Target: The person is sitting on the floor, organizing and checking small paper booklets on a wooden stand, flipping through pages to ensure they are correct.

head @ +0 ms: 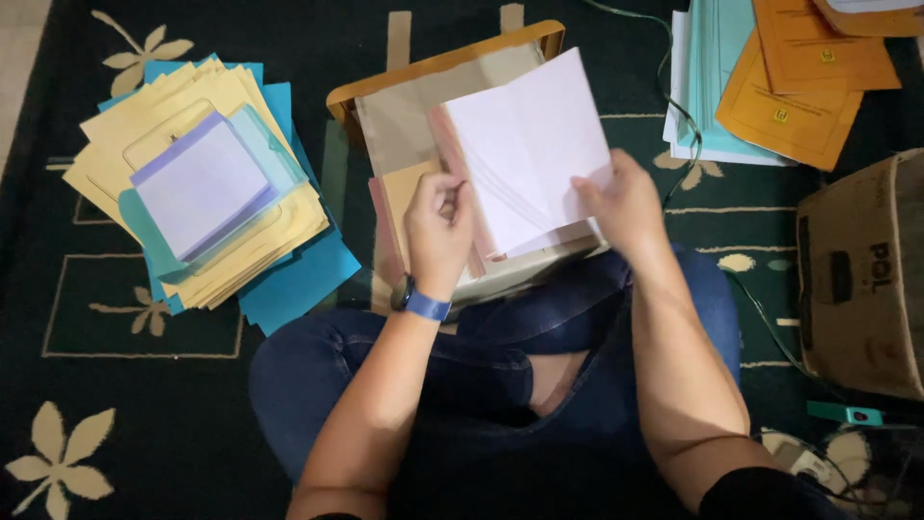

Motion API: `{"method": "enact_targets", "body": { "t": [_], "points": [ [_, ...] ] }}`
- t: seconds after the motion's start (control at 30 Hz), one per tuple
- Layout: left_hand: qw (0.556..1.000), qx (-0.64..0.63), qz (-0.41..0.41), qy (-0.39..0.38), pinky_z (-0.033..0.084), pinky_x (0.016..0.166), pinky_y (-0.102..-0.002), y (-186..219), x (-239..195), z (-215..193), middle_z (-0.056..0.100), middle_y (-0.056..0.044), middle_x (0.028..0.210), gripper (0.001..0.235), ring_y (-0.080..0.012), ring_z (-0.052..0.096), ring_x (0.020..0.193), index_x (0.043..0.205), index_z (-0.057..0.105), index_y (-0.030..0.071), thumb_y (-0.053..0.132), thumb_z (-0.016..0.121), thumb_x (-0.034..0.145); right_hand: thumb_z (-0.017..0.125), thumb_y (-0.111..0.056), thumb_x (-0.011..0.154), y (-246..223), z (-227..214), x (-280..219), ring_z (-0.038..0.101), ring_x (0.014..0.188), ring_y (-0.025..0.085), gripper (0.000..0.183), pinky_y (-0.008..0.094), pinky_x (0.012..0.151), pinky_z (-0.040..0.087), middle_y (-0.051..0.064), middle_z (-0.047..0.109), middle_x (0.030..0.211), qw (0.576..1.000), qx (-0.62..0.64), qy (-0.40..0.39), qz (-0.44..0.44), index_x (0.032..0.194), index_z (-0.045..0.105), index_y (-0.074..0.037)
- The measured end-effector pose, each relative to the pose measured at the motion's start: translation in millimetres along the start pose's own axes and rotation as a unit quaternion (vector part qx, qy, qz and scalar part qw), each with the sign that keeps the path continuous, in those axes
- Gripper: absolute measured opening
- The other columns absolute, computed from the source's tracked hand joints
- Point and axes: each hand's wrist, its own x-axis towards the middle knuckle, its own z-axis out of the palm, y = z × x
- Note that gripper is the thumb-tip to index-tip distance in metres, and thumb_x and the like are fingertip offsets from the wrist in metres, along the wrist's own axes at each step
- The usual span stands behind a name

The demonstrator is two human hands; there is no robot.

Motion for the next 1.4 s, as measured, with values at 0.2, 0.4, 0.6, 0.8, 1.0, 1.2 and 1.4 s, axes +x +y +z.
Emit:
{"method": "enact_targets", "body": {
  "t": [0.2,0.4,0.6,0.8,1.0,1.2,1.4],
  "points": [
    [0.934,0.251,0.246,-0.061,0.049,0.106,-0.046,6,-15,3,0.061,-0.021,0.13,0.033,-0.0395,0.059,0.122,0.126,0.061,-0.002,0.003,0.068,0.094,0.08,-0.02,0.086,40,-7,20,0.073,0.081,0.027,0.037,0.036,0.073,0.055,0.019,0.074,0.091,0.998,-0.05,-0.021,0.028,0.111,0.069,0.005],
    [0.878,0.35,0.254,-0.206,0.039,0.116,-0.048,-17,-47,34,0.054,-0.024,0.144,0.039,-0.04,0.049,0.138,0.126,0.061,-0.006,0.009,0.063,0.09,0.081,-0.019,0.083,69,6,23,0.074,0.08,0.025,0.037,0.035,0.074,0.056,0.018,0.076,0.092,0.997,-0.043,-0.039,0.058,0.11,0.071,0.005],
    [0.833,0.456,0.24,-0.198,0.033,0.119,-0.05,-48,-66,51,0.047,-0.03,0.151,0.046,-0.0398,0.043,0.144,0.135,0.055,-0.013,0.007,0.055,0.094,0.082,-0.017,0.079,73,10,26,0.074,0.08,0.023,0.041,0.034,0.072,0.057,0.016,0.076,0.095,0.99,-0.016,-0.061,0.124,0.113,0.071,0.004],
    [0.811,0.515,0.214,-0.175,0.037,0.116,-0.049,-51,-60,49,0.051,-0.03,0.148,0.044,-0.0405,0.048,0.14,0.13,0.059,-0.012,0.005,0.055,0.09,0.084,-0.016,0.078,67,11,23,0.074,0.081,0.024,0.043,0.034,0.074,0.057,0.017,0.077,0.095,0.991,-0.039,-0.061,0.115,0.114,0.071,0.005],
    [0.821,0.499,0.19,-0.2,0.043,0.109,-0.051,-47,-59,48,0.061,-0.03,0.135,0.038,-0.0413,0.056,0.129,0.12,0.065,-0.013,0.005,0.058,0.087,0.085,-0.017,0.077,67,14,24,0.074,0.081,0.026,0.048,0.036,0.075,0.057,0.02,0.076,0.097,0.989,-0.086,-0.057,0.107,0.116,0.07,0.006],
    [0.816,0.504,0.189,-0.21,0.045,0.107,-0.051,-52,-59,49,0.062,-0.029,0.133,0.038,-0.0407,0.059,0.126,0.118,0.066,-0.012,0.005,0.059,0.085,0.087,-0.021,0.077,59,14,23,0.073,0.092,0.032,0.053,0.04,0.082,0.057,0.023,0.074,0.106,0.987,-0.13,-0.051,0.083,0.12,0.069,0.004],
    [0.805,0.524,0.186,-0.207,0.047,0.101,-0.052,-55,-60,55,0.062,-0.03,0.133,0.038,-0.0402,0.06,0.124,0.115,0.068,-0.012,0.009,0.059,0.086,0.082,-0.014,0.063,49,33,0,0.056,0.127,0.043,0.075,0.047,0.098,0.047,0.023,0.059,0.14,0.877,-0.452,0.061,-0.149,0.134,0.06,-0.002]
  ]
}}
